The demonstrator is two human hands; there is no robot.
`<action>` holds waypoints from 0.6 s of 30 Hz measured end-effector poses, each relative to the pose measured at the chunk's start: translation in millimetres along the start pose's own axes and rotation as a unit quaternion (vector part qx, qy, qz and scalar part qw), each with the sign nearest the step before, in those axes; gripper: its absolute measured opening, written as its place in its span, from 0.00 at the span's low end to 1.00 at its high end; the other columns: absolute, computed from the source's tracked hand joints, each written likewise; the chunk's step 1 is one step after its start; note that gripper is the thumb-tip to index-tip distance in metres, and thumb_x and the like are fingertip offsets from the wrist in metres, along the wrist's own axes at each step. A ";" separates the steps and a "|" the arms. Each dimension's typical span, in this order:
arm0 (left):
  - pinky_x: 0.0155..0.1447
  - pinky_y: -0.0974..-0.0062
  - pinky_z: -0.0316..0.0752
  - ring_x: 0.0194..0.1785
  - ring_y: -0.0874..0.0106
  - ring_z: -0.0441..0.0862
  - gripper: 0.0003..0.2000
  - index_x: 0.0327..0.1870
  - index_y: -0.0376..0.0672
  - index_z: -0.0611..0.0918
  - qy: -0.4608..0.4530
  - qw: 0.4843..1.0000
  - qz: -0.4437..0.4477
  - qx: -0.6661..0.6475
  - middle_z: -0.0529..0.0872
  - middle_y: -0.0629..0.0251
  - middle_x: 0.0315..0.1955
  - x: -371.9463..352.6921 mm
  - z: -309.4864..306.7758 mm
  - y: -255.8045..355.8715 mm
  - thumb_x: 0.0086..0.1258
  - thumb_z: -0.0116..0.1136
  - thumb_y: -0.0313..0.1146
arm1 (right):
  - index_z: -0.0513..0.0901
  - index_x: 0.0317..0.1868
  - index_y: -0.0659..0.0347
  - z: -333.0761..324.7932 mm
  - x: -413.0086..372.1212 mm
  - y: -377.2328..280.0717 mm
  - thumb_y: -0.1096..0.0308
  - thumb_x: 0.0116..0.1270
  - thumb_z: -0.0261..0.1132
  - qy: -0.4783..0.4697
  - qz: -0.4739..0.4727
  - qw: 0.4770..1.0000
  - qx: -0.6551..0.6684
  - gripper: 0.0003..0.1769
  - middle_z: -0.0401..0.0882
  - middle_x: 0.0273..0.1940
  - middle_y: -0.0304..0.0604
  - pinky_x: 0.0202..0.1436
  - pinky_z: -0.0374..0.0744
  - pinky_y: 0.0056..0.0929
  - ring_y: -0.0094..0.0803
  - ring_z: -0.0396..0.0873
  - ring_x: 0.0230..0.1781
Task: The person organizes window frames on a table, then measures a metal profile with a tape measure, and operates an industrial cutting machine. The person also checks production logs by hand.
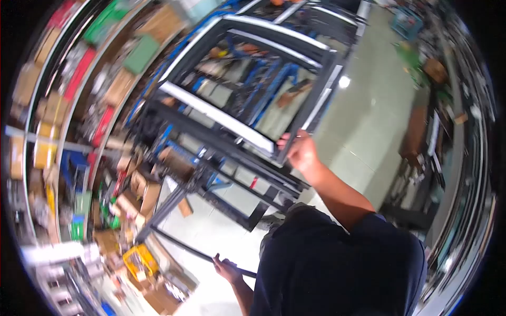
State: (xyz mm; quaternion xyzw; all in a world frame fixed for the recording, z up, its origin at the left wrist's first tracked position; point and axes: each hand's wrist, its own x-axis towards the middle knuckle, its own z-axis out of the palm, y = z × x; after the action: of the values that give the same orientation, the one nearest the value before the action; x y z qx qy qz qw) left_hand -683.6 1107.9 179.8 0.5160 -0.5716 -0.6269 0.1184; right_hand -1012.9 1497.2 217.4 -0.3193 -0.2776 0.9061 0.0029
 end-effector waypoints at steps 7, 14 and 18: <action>0.26 0.77 0.68 0.21 0.76 0.73 0.26 0.40 0.39 0.79 -0.054 0.988 0.118 -0.079 0.78 0.66 0.21 -0.6 2.4 39.3 0.90 0.40 0.55 | 0.68 0.32 0.46 19.1 -53.0 31.6 0.24 0.78 0.47 -0.142 0.086 0.985 -0.050 0.34 0.57 0.18 0.29 0.18 0.53 0.26 0.22 0.51 0.13; 0.50 0.65 0.81 0.43 0.66 0.85 0.32 0.46 0.33 0.84 0.001 0.969 0.182 -0.168 0.87 0.55 0.42 -40.0 -11.7 50.4 0.90 0.35 0.55 | 0.76 0.37 0.53 -9.0 -94.4 151.3 0.51 0.83 0.60 -0.439 -0.024 0.665 -0.604 0.17 0.71 0.18 0.33 0.21 0.69 0.30 0.26 0.71 0.15; 0.65 0.59 0.79 0.63 0.60 0.82 0.28 0.51 0.37 0.83 0.092 0.944 0.206 -0.242 0.78 0.51 0.69 -61.7 -26.0 49.6 0.89 0.38 0.56 | 0.79 0.43 0.58 -23.8 -154.0 214.2 0.56 0.80 0.64 -0.637 0.011 0.530 -0.560 0.13 0.78 0.27 0.37 0.31 0.74 0.33 0.26 0.75 0.27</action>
State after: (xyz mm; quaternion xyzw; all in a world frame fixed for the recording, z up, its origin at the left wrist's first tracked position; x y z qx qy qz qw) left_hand -658.0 1122.1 257.8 0.3980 -0.4829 -0.6585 0.4181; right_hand -839.6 1299.9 182.8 0.4027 -0.6527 0.5286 -0.3640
